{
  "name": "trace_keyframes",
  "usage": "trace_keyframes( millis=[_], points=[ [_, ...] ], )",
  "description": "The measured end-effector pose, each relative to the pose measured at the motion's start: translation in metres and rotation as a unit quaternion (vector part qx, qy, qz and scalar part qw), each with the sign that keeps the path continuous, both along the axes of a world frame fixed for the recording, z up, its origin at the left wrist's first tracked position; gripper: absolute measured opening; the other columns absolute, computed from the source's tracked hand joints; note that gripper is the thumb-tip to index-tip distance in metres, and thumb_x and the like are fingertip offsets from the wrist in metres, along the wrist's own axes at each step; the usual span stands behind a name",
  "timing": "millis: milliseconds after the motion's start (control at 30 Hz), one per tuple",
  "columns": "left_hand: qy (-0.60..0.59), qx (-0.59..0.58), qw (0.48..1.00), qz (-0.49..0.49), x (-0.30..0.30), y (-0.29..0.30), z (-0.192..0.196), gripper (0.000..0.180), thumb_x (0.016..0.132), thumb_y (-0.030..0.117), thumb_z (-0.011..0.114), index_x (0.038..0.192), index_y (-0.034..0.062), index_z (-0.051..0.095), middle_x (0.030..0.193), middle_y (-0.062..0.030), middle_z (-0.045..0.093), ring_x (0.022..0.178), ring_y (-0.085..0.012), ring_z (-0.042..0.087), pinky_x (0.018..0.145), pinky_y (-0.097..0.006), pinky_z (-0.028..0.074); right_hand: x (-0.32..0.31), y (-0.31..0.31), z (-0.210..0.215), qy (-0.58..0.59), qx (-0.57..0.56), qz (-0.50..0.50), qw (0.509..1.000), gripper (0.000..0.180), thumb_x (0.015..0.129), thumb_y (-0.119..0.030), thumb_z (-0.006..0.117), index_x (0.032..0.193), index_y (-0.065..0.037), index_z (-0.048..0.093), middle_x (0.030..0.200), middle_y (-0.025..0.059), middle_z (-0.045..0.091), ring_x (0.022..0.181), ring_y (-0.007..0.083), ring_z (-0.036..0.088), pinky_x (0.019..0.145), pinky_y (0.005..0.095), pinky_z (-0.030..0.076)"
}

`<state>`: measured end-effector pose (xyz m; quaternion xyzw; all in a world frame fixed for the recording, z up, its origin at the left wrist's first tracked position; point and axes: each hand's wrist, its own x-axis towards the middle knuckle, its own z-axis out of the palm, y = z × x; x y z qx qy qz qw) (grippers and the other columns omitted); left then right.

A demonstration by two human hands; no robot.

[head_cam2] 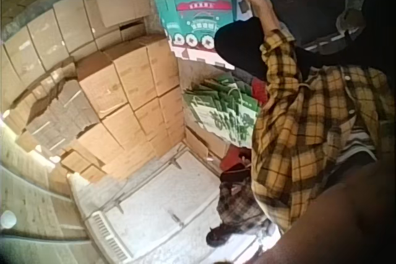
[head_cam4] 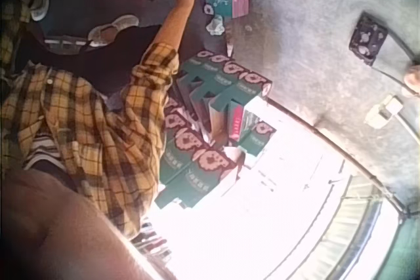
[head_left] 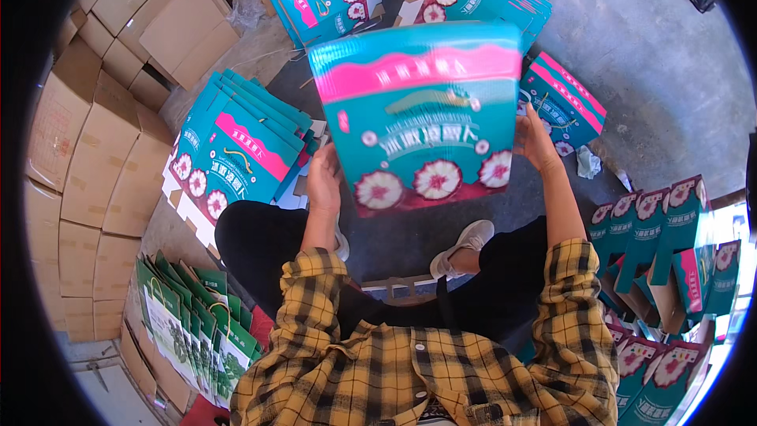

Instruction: Folding and assembling cardboard packaging boxes.

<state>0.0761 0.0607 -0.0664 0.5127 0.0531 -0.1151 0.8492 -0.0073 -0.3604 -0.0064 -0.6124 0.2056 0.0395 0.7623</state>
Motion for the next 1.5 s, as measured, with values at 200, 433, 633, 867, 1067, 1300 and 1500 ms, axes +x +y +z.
trace_keyframes(
  millis=[200,433,633,867,1067,1300,1500],
  points=[
    [0.07,0.059,0.996,-0.018,-0.016,0.011,-0.045,0.061,0.092,0.059,0.042,0.125,0.0085,0.051,0.114,-0.0056,0.057,0.103,-0.0171,0.056,0.09,-0.036,0.04,0.001,0.044,-0.02,-0.02,-0.068,0.096,0.993,0.089,0.083,-0.073,0.044,0.141,-0.006,0.037,0.138,0.0206,0.043,0.122,0.029,0.047,0.098,0.041,0.041],
    [0.064,0.116,0.991,-0.014,-0.014,-0.003,-0.077,0.046,0.096,0.041,0.047,0.123,0.0037,0.054,0.112,-0.0102,0.059,0.101,-0.0176,0.057,0.085,-0.033,0.045,0.001,0.022,-0.07,0.221,-0.105,0.072,0.967,0.086,0.082,-0.074,0.043,0.132,-0.004,0.047,0.135,0.0245,0.043,0.12,0.0316,0.049,0.098,0.0422,0.041],
    [-0.101,0.389,0.915,0.019,-0.006,-0.001,-0.068,0.04,0.092,0.033,0.055,0.112,-0.0001,0.061,0.107,-0.018,0.062,0.107,-0.0242,0.056,0.089,-0.035,0.043,0.015,0.039,-0.044,0.114,-0.578,0.223,0.776,0.052,0.083,-0.053,0.056,0.095,-0.003,0.064,0.103,0.0201,0.063,0.097,0.0339,0.061,0.082,0.0426,0.049],
    [-0.16,0.572,0.787,-0.168,-0.02,-0.013,-0.02,0.066,0.089,0.057,0.045,0.108,-0.0038,0.064,0.133,-0.0293,0.044,0.125,-0.0395,0.041,0.105,-0.043,0.03,0.018,0.112,-0.026,-0.154,-0.637,0.225,0.721,0.029,0.088,-0.028,0.053,0.092,-0.001,0.063,0.093,0.0227,0.063,0.091,0.0395,0.061,0.082,0.0478,0.048],
    [-0.166,0.595,0.759,-0.207,-0.029,-0.015,-0.011,0.077,0.086,0.062,0.045,0.114,-0.0092,0.059,0.137,-0.0313,0.039,0.132,-0.0415,0.032,0.11,-0.043,0.024,0.037,0.07,-0.069,0.054,-0.589,0.169,0.789,0.043,0.092,-0.033,0.04,0.102,0.004,0.06,0.106,0.029,0.06,0.1,0.0438,0.058,0.087,0.0482,0.046],
    [-0.163,0.619,0.736,-0.222,-0.03,-0.015,-0.016,0.072,0.087,0.056,0.046,0.116,-0.009,0.057,0.139,-0.029,0.038,0.133,-0.0416,0.029,0.11,-0.044,0.024,0.034,0.051,-0.061,0.1,-0.266,0.032,0.958,0.078,0.089,-0.065,0.033,0.119,0.004,0.056,0.108,0.024,0.062,0.097,0.035,0.061,0.088,0.0443,0.046],
    [-0.18,0.594,0.757,-0.204,-0.029,-0.007,-0.027,0.066,0.087,0.05,0.046,0.113,-0.0082,0.058,0.136,-0.0293,0.042,0.133,-0.0401,0.032,0.11,-0.042,0.024,0.034,0.059,-0.044,0.115,-0.259,0.006,0.959,0.086,0.081,-0.072,0.044,0.131,-0.002,0.048,0.119,0.0177,0.057,0.103,0.0289,0.057,0.086,0.0374,0.046]
  ],
)
